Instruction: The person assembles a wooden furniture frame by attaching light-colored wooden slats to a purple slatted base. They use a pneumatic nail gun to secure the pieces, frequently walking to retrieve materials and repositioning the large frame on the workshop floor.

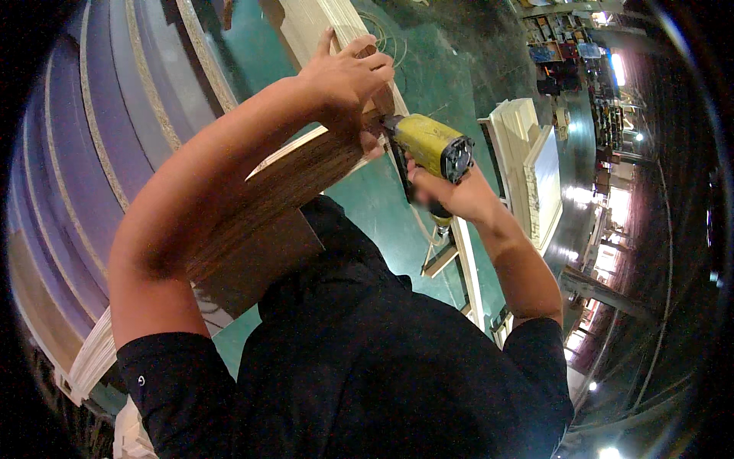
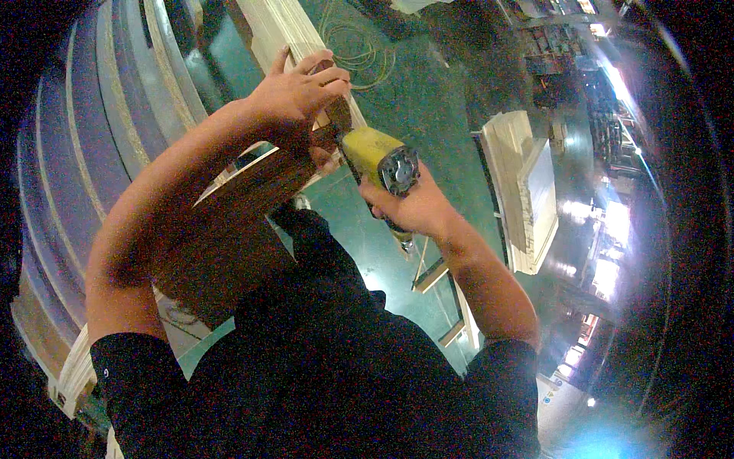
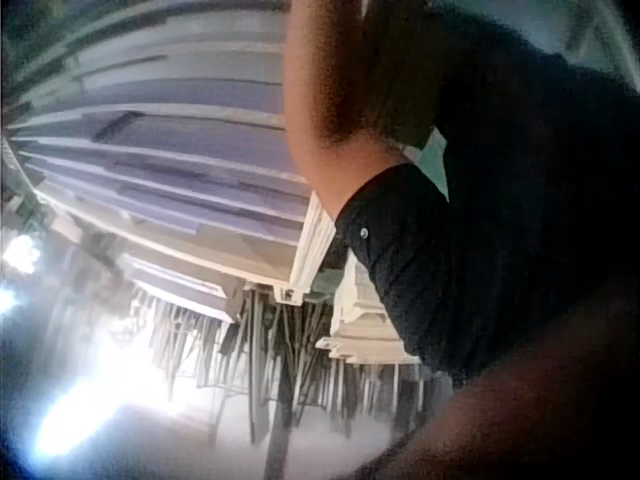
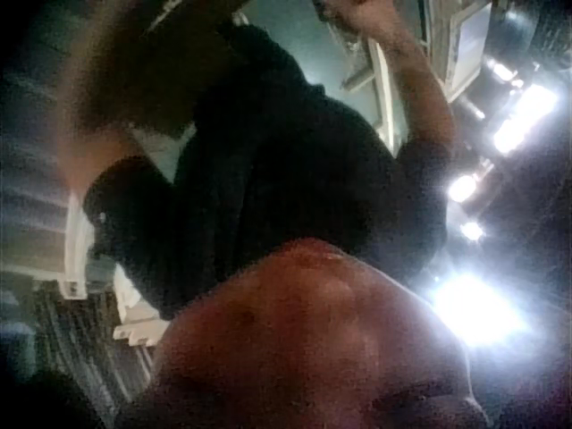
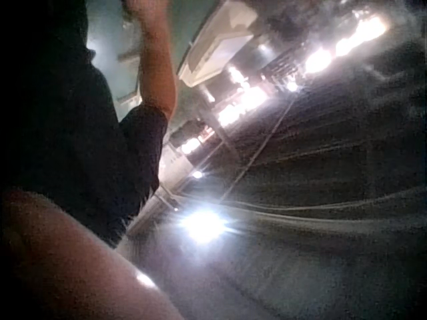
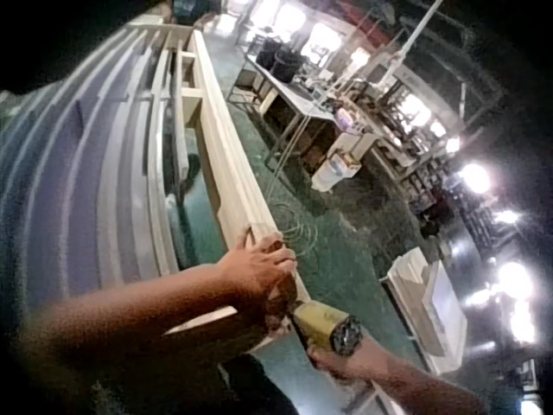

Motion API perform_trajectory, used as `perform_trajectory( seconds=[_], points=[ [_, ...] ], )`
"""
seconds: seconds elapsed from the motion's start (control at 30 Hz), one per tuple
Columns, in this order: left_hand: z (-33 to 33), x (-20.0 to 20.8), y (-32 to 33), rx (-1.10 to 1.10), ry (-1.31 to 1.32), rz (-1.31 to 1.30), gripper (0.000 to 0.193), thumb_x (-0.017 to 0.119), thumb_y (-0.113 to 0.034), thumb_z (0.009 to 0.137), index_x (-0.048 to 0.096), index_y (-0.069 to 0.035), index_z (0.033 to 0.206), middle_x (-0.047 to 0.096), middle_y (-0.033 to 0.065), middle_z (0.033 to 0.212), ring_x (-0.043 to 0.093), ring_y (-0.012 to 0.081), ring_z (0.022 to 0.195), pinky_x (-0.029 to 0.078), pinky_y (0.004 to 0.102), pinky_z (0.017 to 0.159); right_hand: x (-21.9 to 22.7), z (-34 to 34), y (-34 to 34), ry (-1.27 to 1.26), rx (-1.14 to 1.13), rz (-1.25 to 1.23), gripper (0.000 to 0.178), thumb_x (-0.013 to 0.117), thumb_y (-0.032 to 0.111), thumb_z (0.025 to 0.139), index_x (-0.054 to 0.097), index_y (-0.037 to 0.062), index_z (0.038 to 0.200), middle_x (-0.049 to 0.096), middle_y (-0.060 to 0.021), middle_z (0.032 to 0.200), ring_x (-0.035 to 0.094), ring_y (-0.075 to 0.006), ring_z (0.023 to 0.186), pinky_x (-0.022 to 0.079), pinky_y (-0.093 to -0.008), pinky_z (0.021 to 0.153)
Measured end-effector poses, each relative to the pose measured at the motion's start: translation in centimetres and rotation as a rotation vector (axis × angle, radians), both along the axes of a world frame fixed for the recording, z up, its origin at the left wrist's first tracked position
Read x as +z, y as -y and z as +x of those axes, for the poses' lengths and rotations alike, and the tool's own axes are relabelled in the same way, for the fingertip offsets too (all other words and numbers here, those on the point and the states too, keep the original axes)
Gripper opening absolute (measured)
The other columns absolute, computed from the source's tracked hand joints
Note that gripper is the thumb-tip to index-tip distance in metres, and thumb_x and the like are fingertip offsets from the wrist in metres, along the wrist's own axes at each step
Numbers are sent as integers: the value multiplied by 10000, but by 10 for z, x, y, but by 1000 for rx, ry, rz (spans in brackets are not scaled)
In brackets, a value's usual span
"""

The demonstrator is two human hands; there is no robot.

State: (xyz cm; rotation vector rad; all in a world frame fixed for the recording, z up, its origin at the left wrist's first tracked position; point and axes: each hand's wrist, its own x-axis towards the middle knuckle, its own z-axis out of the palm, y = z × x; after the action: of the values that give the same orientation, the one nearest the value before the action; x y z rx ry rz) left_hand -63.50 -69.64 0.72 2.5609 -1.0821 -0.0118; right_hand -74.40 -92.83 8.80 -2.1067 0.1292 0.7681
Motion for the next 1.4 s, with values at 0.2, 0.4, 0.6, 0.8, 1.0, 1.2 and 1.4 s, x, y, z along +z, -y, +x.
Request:
perform_trajectory(
  seconds=[0.2,0.4,0.6,0.8,1.0,1.2,1.4],
  points=[
    [1,1,0,-54,29,27,1104,839,-719,541,521,-93,1393,434,42,1536,246,339,1508,203,796,1098,-36,-72,26,183,-138,189,360,742,130,915,628,61,1250,683,-19,903,639,-111,708,545,-291,638],
    [-25,13,-1,-81,29,62,911,776,-662,709,541,-181,1445,370,46,1597,283,315,1504,236,720,1141,-154,-215,72,198,-468,189,370,773,187,877,628,29,1178,697,-44,912,662,-133,725,548,-305,637],
    [-73,-1,-20,-51,34,4,522,665,-478,916,642,-153,1324,422,73,1556,360,336,1458,326,612,1127,-225,-313,71,5,-836,195,165,728,48,848,650,18,989,649,-42,771,628,-146,594,530,-309,553],
    [-207,20,-81,-8,60,83,480,674,-452,908,676,-128,1263,497,121,1472,428,326,1399,320,618,1131,-292,-396,66,-83,-795,153,153,728,153,902,647,24,899,639,-40,716,620,-152,562,507,-324,526],
    [-384,14,-147,44,-33,-229,303,746,-314,864,703,-98,1072,651,123,1264,599,330,1190,447,467,1043,-415,-494,58,-242,-709,26,88,673,102,826,624,33,802,600,-50,661,576,-182,497,485,-326,457],
    [-497,-3,-316,543,94,-379,273,802,-145,796,700,-81,1041,689,123,1159,649,321,1099,511,463,973,-417,-583,28,-284,-609,-13,130,709,85,744,613,6,779,617,-112,659,625,-237,509,487,-404,474],
    [-559,42,-527,920,291,-64,298,776,-146,816,684,-47,1081,640,168,1260,584,350,1198,476,455,1015,-415,-608,-12,-316,-39,-590,386,750,323,682,723,-4,885,740,-207,859,728,-392,879,575,-473,788]
  ],
)
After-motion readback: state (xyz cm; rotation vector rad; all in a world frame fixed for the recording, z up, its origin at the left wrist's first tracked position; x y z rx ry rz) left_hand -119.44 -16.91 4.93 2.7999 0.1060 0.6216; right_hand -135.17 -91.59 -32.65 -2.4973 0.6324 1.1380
